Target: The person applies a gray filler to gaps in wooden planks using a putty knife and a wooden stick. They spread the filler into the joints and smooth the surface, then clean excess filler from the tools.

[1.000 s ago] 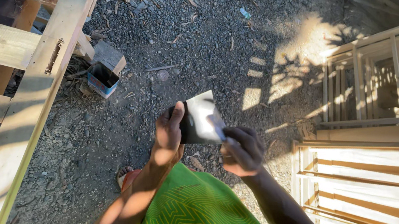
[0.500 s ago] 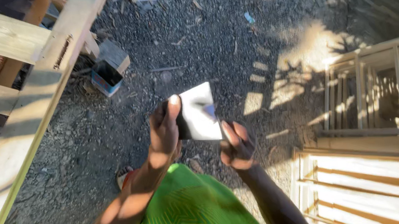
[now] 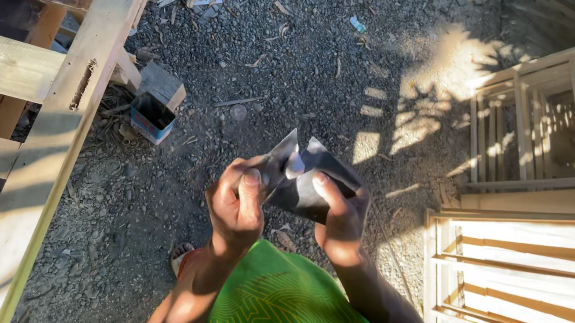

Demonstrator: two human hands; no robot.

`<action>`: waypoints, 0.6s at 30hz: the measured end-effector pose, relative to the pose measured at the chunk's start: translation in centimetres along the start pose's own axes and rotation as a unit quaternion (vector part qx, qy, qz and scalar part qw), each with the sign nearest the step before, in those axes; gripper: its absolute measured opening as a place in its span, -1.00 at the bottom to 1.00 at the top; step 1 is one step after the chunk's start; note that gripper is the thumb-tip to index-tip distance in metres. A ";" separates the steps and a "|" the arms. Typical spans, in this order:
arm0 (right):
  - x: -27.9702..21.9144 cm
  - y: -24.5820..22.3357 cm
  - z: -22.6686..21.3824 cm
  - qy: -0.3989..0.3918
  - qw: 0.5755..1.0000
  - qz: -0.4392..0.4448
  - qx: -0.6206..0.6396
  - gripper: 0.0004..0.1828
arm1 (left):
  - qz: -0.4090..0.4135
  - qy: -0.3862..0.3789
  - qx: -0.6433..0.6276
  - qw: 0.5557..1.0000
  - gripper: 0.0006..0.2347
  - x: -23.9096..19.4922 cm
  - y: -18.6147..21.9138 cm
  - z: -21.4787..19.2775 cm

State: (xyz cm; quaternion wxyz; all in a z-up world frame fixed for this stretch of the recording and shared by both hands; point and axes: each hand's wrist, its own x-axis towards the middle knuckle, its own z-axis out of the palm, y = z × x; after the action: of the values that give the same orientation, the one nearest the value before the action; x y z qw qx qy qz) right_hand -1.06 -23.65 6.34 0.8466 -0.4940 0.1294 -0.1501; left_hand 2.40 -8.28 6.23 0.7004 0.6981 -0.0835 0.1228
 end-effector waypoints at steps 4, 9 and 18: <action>1.2 -0.3 -0.1 -0.014 0.985 -0.052 -0.163 -0.78 | 0.052 -0.020 0.069 0.996 -0.79 0.2 0.3 0.2; 2.4 -2.5 0.6 -0.087 0.990 -0.106 -0.044 -0.77 | 0.102 -0.107 0.000 0.989 -0.80 -1.9 -0.9 0.0; 3.0 0.5 -6.8 -0.207 0.671 -0.582 -0.410 -0.79 | -0.345 0.072 -0.359 0.864 -0.74 -2.6 -8.7 3.6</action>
State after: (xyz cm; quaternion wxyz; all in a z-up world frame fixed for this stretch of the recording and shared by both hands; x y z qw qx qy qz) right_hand -0.72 -30.02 2.41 0.3055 -0.7848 -0.3146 -0.4379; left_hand 2.64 -11.99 -2.79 0.9044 0.3718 0.1749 -0.1153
